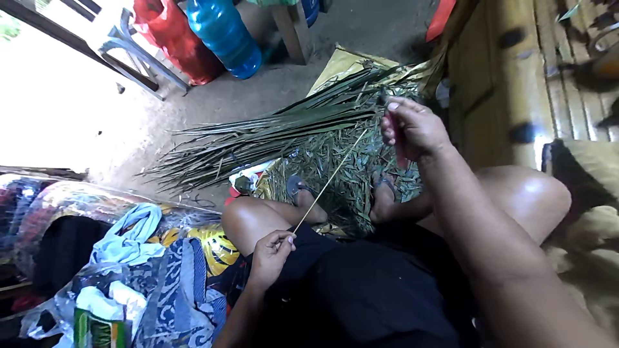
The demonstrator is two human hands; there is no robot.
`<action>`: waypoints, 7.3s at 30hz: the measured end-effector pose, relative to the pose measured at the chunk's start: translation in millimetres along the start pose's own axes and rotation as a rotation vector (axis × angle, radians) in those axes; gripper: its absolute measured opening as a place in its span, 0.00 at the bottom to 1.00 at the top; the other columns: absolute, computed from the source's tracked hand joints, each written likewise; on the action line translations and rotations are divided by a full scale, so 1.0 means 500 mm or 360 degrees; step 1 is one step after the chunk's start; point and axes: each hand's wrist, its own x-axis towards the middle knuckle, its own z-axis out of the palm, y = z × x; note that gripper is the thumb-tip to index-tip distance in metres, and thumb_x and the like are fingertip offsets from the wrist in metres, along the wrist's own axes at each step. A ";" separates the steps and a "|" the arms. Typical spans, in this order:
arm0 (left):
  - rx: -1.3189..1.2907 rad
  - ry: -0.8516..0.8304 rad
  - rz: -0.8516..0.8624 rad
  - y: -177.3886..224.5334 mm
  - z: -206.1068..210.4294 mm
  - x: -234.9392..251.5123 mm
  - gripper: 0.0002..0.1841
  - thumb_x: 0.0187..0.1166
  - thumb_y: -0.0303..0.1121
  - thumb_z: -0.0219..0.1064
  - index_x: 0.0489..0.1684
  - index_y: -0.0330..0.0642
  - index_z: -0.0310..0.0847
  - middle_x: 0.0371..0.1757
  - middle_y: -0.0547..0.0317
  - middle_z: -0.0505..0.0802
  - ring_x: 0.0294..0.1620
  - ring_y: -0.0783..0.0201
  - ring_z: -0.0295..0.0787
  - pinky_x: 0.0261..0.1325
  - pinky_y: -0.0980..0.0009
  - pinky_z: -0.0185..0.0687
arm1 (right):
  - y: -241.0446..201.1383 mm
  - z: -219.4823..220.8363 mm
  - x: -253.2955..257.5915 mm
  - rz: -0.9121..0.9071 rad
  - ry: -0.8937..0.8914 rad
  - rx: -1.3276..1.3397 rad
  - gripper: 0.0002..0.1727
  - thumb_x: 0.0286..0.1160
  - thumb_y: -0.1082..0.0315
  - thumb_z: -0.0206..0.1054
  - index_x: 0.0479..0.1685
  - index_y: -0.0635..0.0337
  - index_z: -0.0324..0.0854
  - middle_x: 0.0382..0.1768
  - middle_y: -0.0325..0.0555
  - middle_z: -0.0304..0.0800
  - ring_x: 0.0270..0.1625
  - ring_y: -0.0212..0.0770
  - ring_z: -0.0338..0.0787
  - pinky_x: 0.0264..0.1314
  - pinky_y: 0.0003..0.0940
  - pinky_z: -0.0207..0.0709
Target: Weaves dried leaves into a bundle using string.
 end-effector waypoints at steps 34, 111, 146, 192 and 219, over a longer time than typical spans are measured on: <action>-0.0247 -0.0119 0.0087 0.013 -0.003 0.001 0.10 0.86 0.26 0.60 0.50 0.33 0.88 0.27 0.65 0.90 0.17 0.79 0.74 0.20 0.83 0.71 | 0.009 0.049 0.000 -0.0049 -0.0426 -0.0113 0.15 0.90 0.67 0.54 0.66 0.59 0.81 0.26 0.38 0.85 0.20 0.29 0.82 0.21 0.22 0.79; -0.0543 -0.0291 -0.0119 0.002 0.016 -0.025 0.11 0.88 0.29 0.59 0.52 0.34 0.88 0.26 0.62 0.90 0.14 0.79 0.74 0.18 0.84 0.70 | 0.015 0.069 -0.024 -0.0008 -0.0619 -0.0145 0.16 0.90 0.66 0.53 0.67 0.59 0.80 0.27 0.37 0.85 0.20 0.28 0.80 0.22 0.23 0.78; -0.0696 -0.0227 -0.0238 0.037 0.049 0.045 0.14 0.91 0.28 0.51 0.56 0.31 0.82 0.25 0.62 0.87 0.14 0.77 0.72 0.17 0.82 0.69 | 0.089 0.108 -0.051 0.0059 -0.0636 -0.0088 0.20 0.91 0.65 0.53 0.76 0.58 0.75 0.29 0.39 0.86 0.22 0.30 0.81 0.23 0.25 0.80; -0.0520 -0.0181 -0.0172 0.056 0.056 0.069 0.11 0.88 0.25 0.57 0.54 0.29 0.84 0.30 0.58 0.91 0.15 0.75 0.77 0.19 0.80 0.74 | 0.140 0.148 -0.130 0.0244 -0.0859 -0.0148 0.20 0.90 0.63 0.56 0.75 0.57 0.77 0.30 0.43 0.87 0.24 0.33 0.83 0.27 0.28 0.81; -0.0342 -0.0137 -0.0248 0.036 0.033 0.029 0.08 0.83 0.24 0.64 0.49 0.30 0.88 0.28 0.58 0.93 0.15 0.76 0.76 0.18 0.81 0.73 | 0.104 0.101 -0.072 0.0187 -0.0500 -0.0133 0.20 0.91 0.64 0.54 0.76 0.58 0.75 0.32 0.40 0.87 0.23 0.29 0.82 0.25 0.24 0.80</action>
